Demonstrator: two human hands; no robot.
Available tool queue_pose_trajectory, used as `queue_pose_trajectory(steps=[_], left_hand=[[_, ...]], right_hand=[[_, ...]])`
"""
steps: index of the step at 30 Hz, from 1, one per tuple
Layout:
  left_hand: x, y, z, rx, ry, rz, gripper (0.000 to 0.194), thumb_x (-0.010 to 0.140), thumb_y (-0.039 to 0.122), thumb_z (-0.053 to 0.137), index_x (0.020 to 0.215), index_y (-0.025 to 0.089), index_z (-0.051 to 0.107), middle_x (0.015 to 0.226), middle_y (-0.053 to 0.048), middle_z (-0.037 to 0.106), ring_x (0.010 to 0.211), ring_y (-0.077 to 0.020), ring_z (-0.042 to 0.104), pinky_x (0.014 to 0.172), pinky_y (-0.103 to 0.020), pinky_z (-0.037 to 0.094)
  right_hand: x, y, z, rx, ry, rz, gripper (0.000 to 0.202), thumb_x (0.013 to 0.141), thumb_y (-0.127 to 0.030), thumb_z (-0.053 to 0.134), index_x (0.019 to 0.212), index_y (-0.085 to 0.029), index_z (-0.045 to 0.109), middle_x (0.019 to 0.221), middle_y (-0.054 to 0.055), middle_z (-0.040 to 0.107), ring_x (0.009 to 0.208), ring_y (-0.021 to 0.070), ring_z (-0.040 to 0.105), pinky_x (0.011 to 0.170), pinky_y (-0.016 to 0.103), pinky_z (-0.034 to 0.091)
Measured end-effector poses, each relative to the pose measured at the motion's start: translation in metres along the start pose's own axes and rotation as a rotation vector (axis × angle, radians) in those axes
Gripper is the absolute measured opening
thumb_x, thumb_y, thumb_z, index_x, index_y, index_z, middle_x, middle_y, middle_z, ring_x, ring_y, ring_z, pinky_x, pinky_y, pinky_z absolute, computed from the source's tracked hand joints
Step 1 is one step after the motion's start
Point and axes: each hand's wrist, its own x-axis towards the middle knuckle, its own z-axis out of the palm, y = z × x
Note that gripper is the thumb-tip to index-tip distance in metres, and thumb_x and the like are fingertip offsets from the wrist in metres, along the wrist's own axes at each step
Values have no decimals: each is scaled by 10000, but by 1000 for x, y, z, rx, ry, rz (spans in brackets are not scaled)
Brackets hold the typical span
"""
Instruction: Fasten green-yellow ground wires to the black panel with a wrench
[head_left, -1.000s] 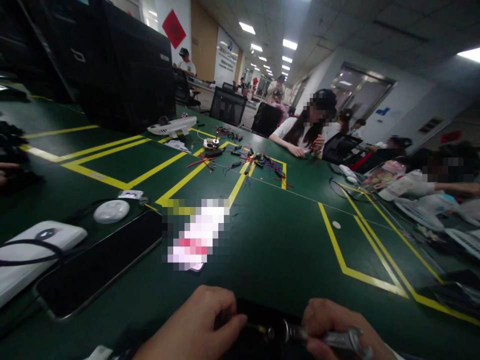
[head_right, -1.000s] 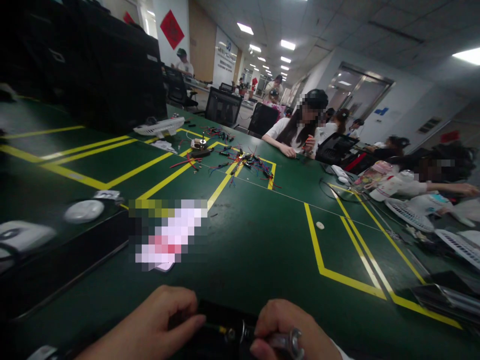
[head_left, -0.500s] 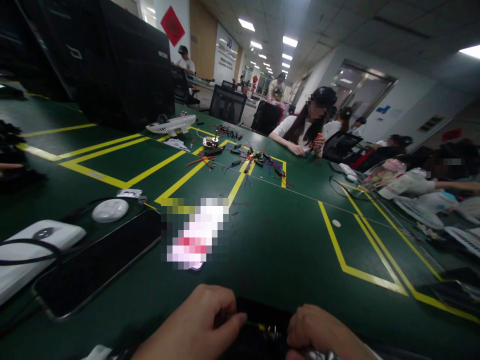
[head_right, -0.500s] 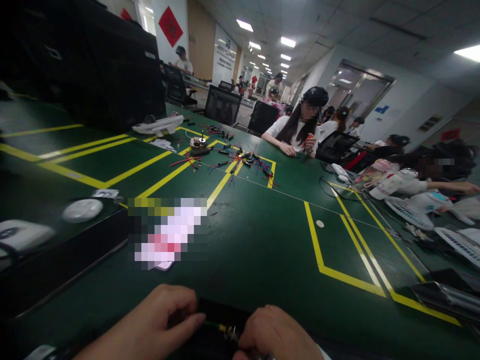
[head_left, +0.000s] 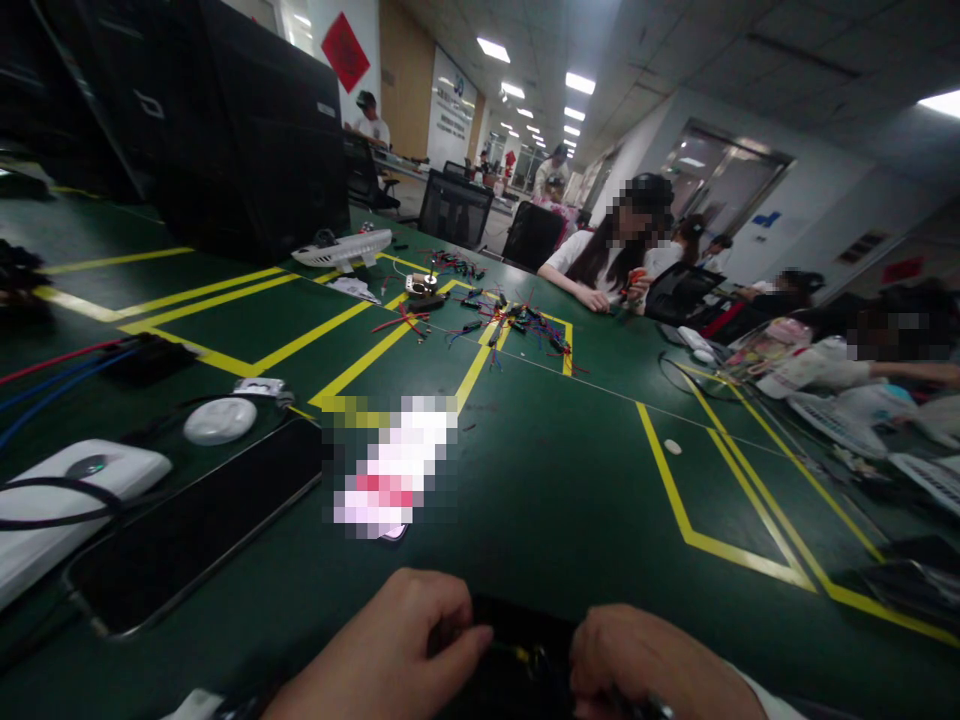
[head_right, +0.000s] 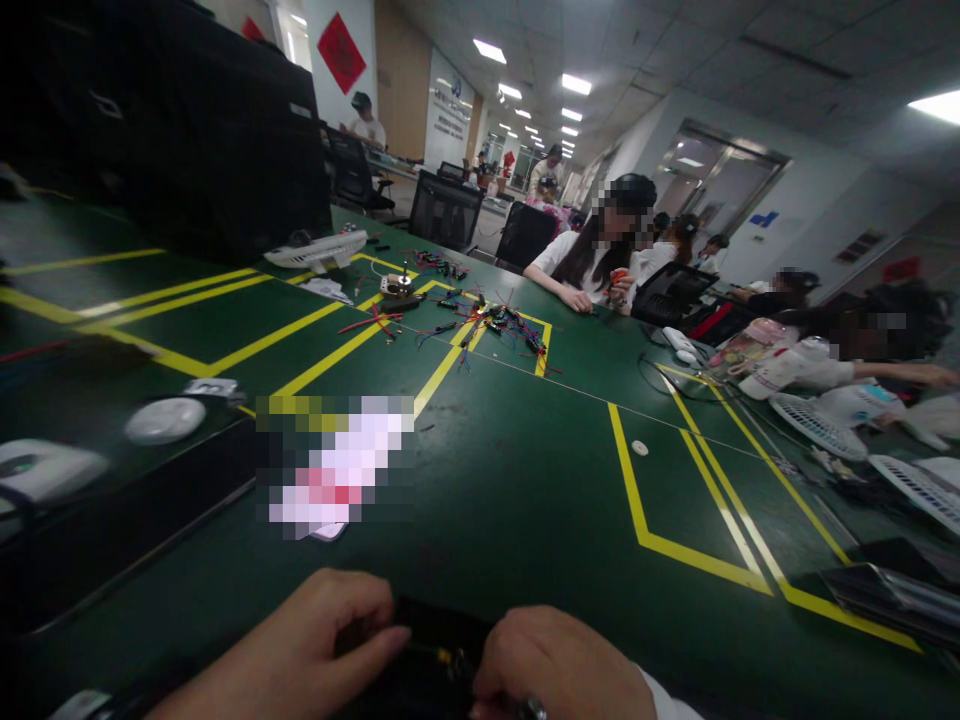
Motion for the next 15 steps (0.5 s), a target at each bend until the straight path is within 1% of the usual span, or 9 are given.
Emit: queue_pose_trajectory(steps=[3, 7, 9, 12, 14, 15], left_hand=[[1, -1, 0, -6, -3, 4, 289, 906, 358, 559, 688, 174, 604, 716, 20, 616, 660, -139, 529, 562, -228, 324], [1, -3, 1, -11, 5, 12, 289, 908, 371, 561, 701, 176, 613, 722, 23, 616, 668, -139, 531, 576, -226, 333], [1, -3, 2, -8, 13, 16, 284, 908, 367, 561, 707, 175, 617, 731, 22, 613, 679, -141, 528, 590, -227, 339], [0, -3, 2, -6, 15, 20, 299, 910, 372, 560, 694, 172, 613, 712, 25, 601, 667, -137, 516, 580, -226, 328], [1, -2, 1, -6, 5, 26, 304, 909, 364, 561, 679, 169, 603, 686, 30, 595, 635, -127, 505, 555, -222, 313], [1, -2, 1, -6, 2, 28, 302, 907, 357, 563, 675, 168, 599, 681, 31, 594, 626, -124, 503, 548, -220, 310]], right_hand=[[0, -3, -3, 16, -1, 28, 149, 893, -174, 507, 803, -204, 623, 775, 41, 706, 699, 166, 648, 619, 240, 493], [-1, -6, -6, 47, -19, 76, 122, 862, -152, 526, 797, -219, 606, 792, 25, 689, 734, 166, 636, 646, 245, 477], [0, -4, -6, 49, -19, 47, 106, 853, -158, 533, 791, -223, 589, 778, 18, 680, 716, 160, 633, 627, 237, 467], [-1, 4, -3, 74, -7, -53, 87, 836, -185, 544, 766, -228, 573, 720, 7, 669, 632, 148, 625, 558, 220, 454], [-4, 8, -1, 96, 32, -56, 95, 838, -191, 545, 753, -227, 568, 693, 9, 660, 599, 147, 619, 539, 220, 459], [-6, 8, -1, 103, 54, -23, 101, 849, -183, 543, 762, -226, 571, 698, 14, 659, 608, 153, 623, 553, 229, 472]])
